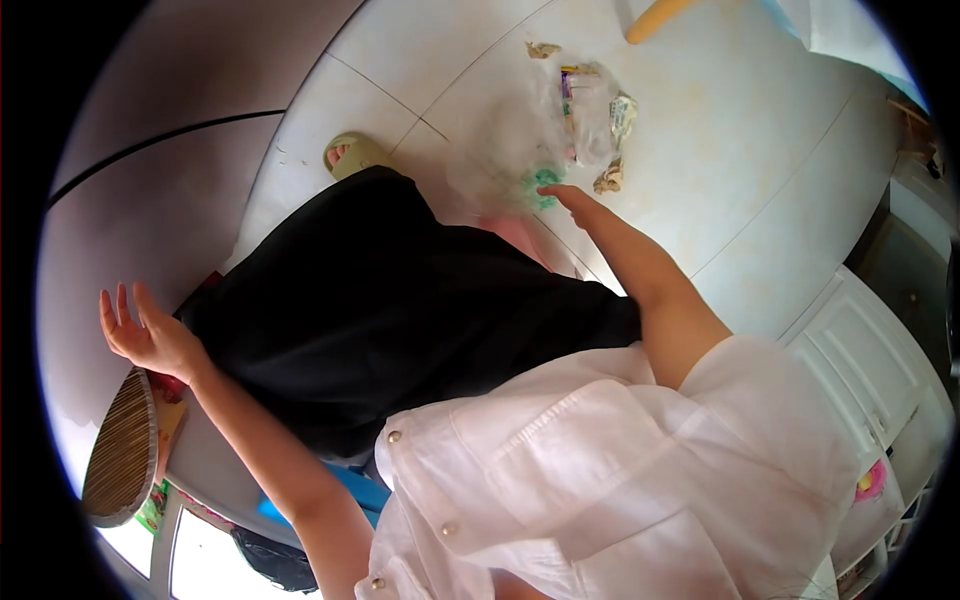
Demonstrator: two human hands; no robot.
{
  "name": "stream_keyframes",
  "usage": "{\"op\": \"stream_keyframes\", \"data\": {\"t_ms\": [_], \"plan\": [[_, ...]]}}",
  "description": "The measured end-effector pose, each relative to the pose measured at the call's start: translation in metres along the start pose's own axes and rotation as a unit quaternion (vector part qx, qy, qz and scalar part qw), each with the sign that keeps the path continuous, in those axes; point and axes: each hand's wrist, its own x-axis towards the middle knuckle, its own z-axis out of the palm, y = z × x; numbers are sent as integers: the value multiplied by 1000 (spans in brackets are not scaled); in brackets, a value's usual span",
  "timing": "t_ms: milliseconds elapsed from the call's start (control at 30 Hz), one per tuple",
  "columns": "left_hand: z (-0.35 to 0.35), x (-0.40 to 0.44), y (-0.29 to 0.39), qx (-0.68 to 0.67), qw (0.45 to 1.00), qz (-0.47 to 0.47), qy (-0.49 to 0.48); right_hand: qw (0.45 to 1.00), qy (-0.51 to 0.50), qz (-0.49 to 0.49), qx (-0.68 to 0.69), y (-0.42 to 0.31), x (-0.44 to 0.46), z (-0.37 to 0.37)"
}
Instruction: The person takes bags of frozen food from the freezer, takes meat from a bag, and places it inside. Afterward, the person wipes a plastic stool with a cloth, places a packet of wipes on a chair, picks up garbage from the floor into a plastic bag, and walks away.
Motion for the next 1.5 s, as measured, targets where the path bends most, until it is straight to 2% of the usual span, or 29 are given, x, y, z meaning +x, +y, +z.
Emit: {"op": "stream_keyframes", "data": {"t_ms": [67,167,233,300,367,433,533,600,633,667,700,733,767,833,867,967,1000,1100,1167,1233,1300,1367,1433,1467,1500], "plan": [[-2,0,10,-59,998,-22,-11,992,-51,-74,92,2,-4,7],[3,7,42,-118,982,50,-137,956,-99,-189,200,-11,-33,20],[25,-10,97,-77,967,6,-244,922,-129,-266,252,-32,-70,31],[56,-29,111,-120,884,5,-451,899,-164,-358,191,-51,-107,43],[97,-52,140,-80,802,-91,-585,865,-181,-455,107,-67,-147,53],[139,-79,145,-28,798,-97,-594,828,-201,-523,34,-78,-187,64],[180,-94,157,60,725,-278,-627,763,-227,-604,-34,-89,-232,71],[182,-92,150,-52,670,-281,-685,718,-219,-656,-72,-91,-238,72],[182,-94,146,-107,637,-282,-709,740,-218,-631,-75,-89,-235,71],[179,-108,145,-154,726,-268,-615,762,-218,-605,-78,-84,-229,71],[174,-108,147,-140,758,-207,-603,782,-218,-578,-81,-79,-220,72],[168,-105,149,-125,786,-146,-588,782,-186,-592,-57,-73,-200,76],[164,-102,151,-111,811,-85,-569,822,-180,-540,27,-76,-201,74],[156,-100,156,-121,817,-26,-563,872,-162,-420,195,-83,-207,71],[152,-99,161,-107,817,14,-567,863,-142,-438,209,-89,-206,72],[149,-100,169,-51,806,84,-584,900,-105,-342,248,-126,-216,66],[149,-99,171,-31,801,101,-590,895,-98,-355,254,-132,-203,67],[163,-76,142,-14,849,75,-522,881,-54,-370,289,-139,-163,70],[165,-46,112,-193,886,-55,-418,875,1,-348,337,-143,-158,69],[140,-19,115,-185,881,-77,-429,869,-5,-351,350,-136,-147,59],[102,-13,128,-173,883,-36,-435,848,-8,-386,363,-130,-144,38],[60,-2,100,-129,906,-6,-403,808,0,-452,377,-114,-146,1],[12,11,51,34,950,51,-305,765,-20,-462,449,-83,-143,-54],[-13,11,31,76,964,35,-254,753,4,-458,473,-56,-128,-89],[-39,9,7,120,972,17,-200,718,51,-455,525,-29,-119,-117]]}}
